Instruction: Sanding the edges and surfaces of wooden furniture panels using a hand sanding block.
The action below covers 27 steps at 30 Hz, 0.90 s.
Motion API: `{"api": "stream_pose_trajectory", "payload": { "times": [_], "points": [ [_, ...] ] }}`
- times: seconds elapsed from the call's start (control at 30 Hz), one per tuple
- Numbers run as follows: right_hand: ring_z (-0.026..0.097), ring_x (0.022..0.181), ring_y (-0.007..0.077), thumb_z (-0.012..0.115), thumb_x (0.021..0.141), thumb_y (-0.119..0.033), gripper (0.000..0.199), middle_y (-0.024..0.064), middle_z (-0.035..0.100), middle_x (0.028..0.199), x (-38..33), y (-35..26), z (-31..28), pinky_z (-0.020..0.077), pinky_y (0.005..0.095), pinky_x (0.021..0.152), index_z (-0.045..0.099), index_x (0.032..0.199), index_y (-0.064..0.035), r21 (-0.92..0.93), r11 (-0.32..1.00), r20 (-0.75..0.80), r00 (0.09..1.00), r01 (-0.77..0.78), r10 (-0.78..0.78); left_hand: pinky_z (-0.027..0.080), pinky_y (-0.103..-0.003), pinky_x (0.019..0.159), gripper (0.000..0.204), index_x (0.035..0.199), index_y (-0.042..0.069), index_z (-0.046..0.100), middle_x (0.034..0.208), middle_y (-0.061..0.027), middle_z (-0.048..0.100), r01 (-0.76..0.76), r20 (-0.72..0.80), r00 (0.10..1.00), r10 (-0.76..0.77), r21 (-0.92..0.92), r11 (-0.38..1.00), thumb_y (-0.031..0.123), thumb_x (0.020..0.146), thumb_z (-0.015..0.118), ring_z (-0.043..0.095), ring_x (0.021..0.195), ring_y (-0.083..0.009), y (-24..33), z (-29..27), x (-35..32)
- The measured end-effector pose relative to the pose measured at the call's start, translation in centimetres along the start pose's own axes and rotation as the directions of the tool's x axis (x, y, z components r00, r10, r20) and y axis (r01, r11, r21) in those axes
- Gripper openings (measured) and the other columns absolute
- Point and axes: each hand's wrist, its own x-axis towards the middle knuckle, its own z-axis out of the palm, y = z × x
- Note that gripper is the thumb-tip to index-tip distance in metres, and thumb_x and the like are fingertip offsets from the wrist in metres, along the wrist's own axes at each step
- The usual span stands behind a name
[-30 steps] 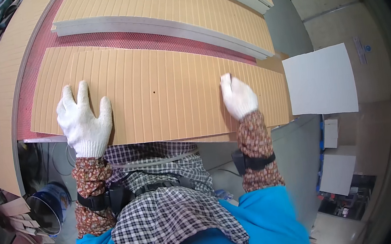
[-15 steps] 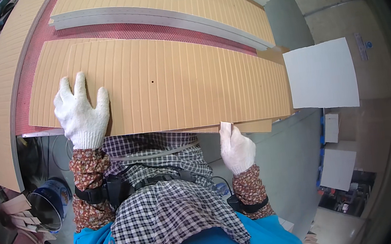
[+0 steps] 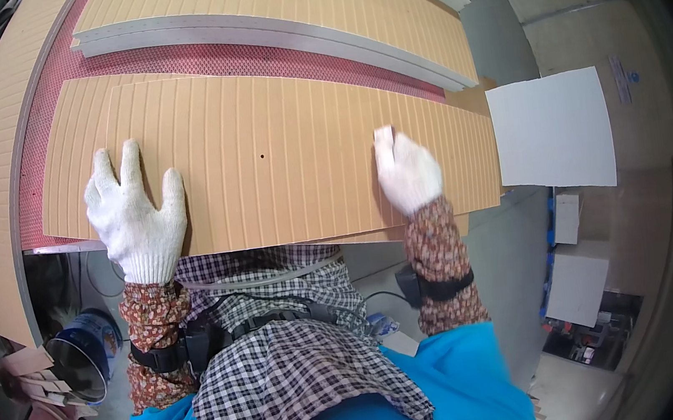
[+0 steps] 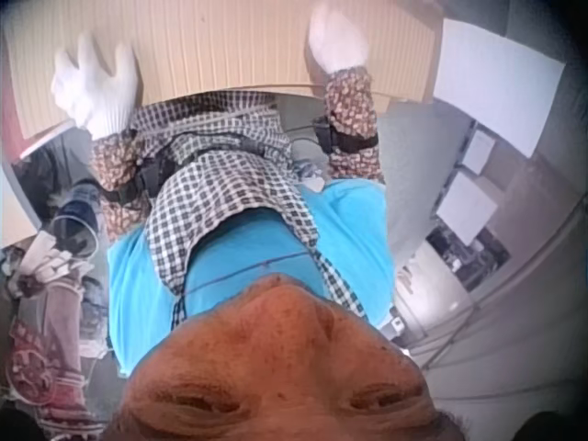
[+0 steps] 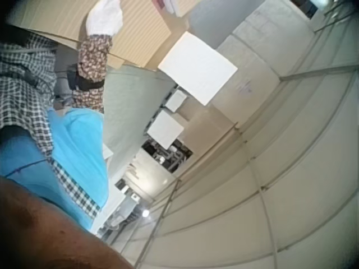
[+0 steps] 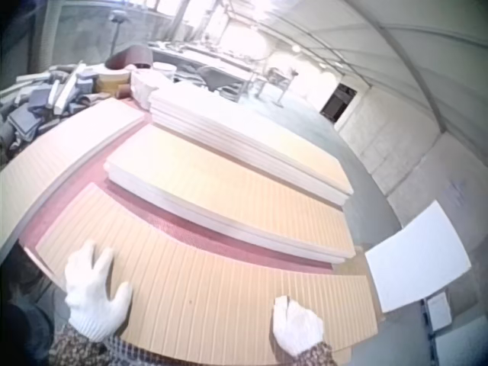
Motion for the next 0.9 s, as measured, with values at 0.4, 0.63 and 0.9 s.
{"api": "stream_pose_trajectory", "payload": {
  "times": [0.4, 0.63, 0.9],
  "points": [
    [0.069, 0.11, 0.0478, 0.025, 0.111, -0.044, 0.066, 0.0309, 0.072, 0.112, 9.7, -1.2, -1.5, 0.0529, 0.0572, 0.101, 0.072, 0.109, 0.0031, 0.047, 0.999, 0.046, 0.999, 0.01, -0.012, 0.044, -0.055, 0.111, 0.06, 0.141, 0.005, 0.063, 0.149, -0.0296, 0.052, 0.032, 0.026, 0.999, -0.032, 0.0, 0.999, 0.032, 0.089, 0.076, 0.052, 0.133, -0.0467, 0.2, -0.1, -0.1],
    [0.072, 0.089, 0.0496, 0.037, 0.11, -0.043, 0.053, 0.0305, 0.073, 0.098, -3.3, -0.4, -0.2, 0.056, 0.059, 0.083, 0.069, 0.106, -0.0014, 0.072, 0.996, 0.058, 0.998, -0.044, 0.04, 0.046, -0.055, 0.107, 0.06, 0.138, 0.007, 0.064, 0.146, -0.0286, 0.053, 0.002, -0.032, 1.0, -0.003, -0.005, 1.0, 0.033, 0.086, 0.078, 0.053, 0.13, -0.0459, -0.3, 0.1, -0.2],
    [0.072, 0.067, 0.0382, 0.05, 0.108, -0.03, 0.028, 0.0171, 0.069, 0.086, -13.8, 0.0, 1.2, 0.0567, 0.0517, 0.057, 0.061, 0.121, -0.0071, -0.004, 1.0, 0.001, 1.0, 0.001, -0.001, 0.045, -0.056, 0.111, 0.06, 0.141, 0.006, 0.064, 0.149, -0.0291, 0.053, 0.024, 0.025, 0.999, -0.024, 0.02, 1.0, 0.035, 0.09, 0.076, 0.052, 0.134, -0.0461, -0.1, 0.1, 0.0]
  ]
}}
